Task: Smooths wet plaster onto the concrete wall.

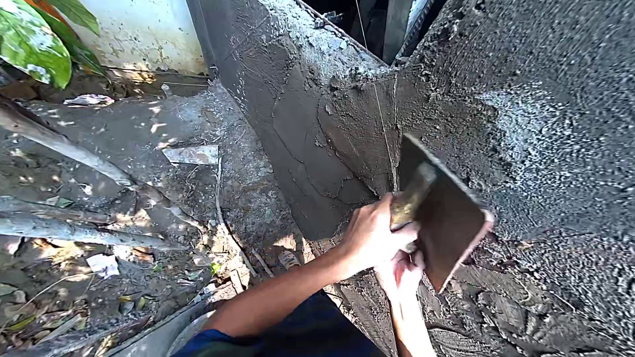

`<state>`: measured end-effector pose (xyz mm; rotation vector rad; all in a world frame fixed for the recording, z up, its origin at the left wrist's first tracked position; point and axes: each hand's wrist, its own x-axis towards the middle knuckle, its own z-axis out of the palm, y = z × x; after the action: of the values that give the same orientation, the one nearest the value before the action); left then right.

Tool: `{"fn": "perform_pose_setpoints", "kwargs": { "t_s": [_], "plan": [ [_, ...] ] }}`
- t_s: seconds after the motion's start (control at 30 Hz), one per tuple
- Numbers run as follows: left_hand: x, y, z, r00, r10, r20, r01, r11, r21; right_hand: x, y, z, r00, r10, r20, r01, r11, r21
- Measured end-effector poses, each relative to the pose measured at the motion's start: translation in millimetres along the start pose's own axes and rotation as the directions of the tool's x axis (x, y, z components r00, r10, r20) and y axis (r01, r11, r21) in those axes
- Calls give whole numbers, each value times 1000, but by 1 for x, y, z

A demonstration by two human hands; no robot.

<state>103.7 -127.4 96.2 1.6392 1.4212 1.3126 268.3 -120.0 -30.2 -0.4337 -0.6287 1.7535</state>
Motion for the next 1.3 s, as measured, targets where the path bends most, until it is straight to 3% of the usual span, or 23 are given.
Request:
{"fn": "perform_pose_setpoints", "kwargs": {
  "t_s": [0.1,0.2,0.33,0.47,0.57,0.77,0.9,1.07,1.3],
  "plan": [
    [-24,-65,-16,956,-215,-200,176,965,-194,0,31,-8,983,164,82,-141,963,-230],
    [-38,-123,-32,836,-454,-307,297,847,-441,8,68,-11,948,297,114,-246,910,-333],
    [-38,-166,-46,695,-672,-255,288,586,-758,30,99,25,947,276,-166,-322,833,-450],
    [-12,-188,-50,618,-773,-145,357,440,-824,53,105,37,948,207,-242,-296,851,-433],
    [22,-194,-45,642,-762,-82,401,424,-812,68,102,41,934,135,-331,-271,870,-411],
    [97,-196,-27,733,-680,-34,431,503,-749,100,87,56,906,34,-422,-209,903,-375],
    [134,-191,-22,751,-660,-20,441,523,-730,127,70,72,881,-18,-473,-171,919,-354],
    [153,-159,-18,733,-676,-73,510,618,-599,142,38,89,853,-98,-512,-85,943,-322],
    [152,-117,-19,777,-625,-81,503,693,-517,127,12,104,854,-211,-475,4,916,-401]
  ]
}}
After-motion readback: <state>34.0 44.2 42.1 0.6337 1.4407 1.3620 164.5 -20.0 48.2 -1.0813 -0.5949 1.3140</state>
